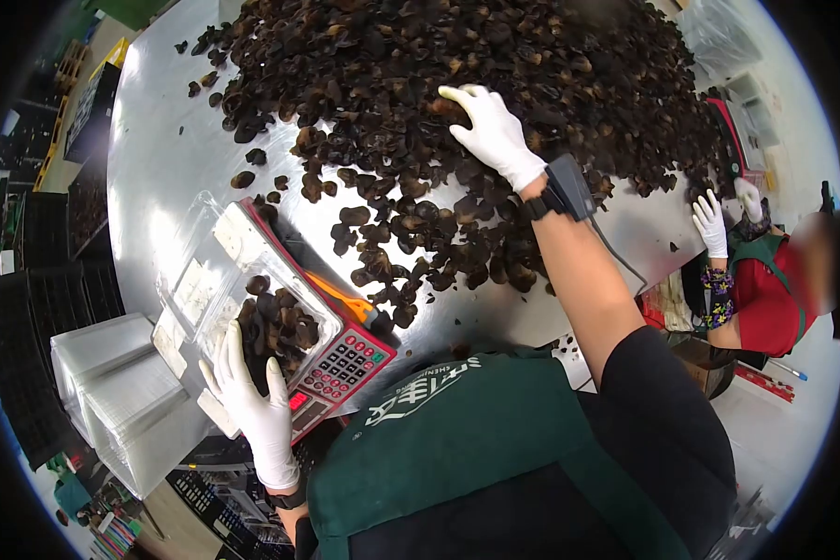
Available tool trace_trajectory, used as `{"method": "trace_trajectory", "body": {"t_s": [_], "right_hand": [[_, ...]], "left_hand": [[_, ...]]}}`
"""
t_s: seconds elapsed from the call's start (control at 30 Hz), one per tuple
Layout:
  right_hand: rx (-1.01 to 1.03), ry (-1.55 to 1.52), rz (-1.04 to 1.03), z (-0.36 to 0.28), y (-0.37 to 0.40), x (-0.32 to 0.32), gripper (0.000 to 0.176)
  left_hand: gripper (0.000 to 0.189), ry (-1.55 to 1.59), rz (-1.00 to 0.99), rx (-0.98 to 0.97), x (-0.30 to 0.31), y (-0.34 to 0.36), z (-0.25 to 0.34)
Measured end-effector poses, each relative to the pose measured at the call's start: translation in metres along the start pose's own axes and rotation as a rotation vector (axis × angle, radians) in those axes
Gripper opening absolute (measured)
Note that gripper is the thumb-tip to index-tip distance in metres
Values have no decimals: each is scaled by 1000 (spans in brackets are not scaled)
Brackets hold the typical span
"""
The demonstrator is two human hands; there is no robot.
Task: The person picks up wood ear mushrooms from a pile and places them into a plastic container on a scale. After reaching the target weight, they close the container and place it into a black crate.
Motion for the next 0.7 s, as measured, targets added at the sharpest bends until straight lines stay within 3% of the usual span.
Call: {"method": "trace_trajectory", "body": {"t_s": [0.1, 0.13, 0.4, 0.43, 0.53, 0.7], "right_hand": [[-104, -212, -107, 30, -13, -17, 38], [-144, -409, -113, 38, -11, -19, 35], [-561, -1122, -258, 6, 27, -5, 44], [-558, -1265, -343, 2, 31, -10, 43], [-531, -1586, -343, -26, 38, -15, 39], [-268, -1390, -502, -140, 23, 7, 41]], "left_hand": [[63, -9, 20, -7, 1, 0, 1], [62, -4, 25, -2, 1, 1, 1], [63, 9, 28, 25, 1, 1, 2], [64, 12, 21, 23, 2, 0, 2], [64, 26, 10, 12, 3, -1, 5], [69, 99, 40, 61, 9, -1, 3]]}}
Point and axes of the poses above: each hand's wrist, its own y-axis away from the middle knuckle, its own x-axis out of the back of the hand, z = x × y, the point moved 8 cm from there along -y, towards the middle knuckle, and after that the axes turned 7 degrees about x, right-handed, at the moved point
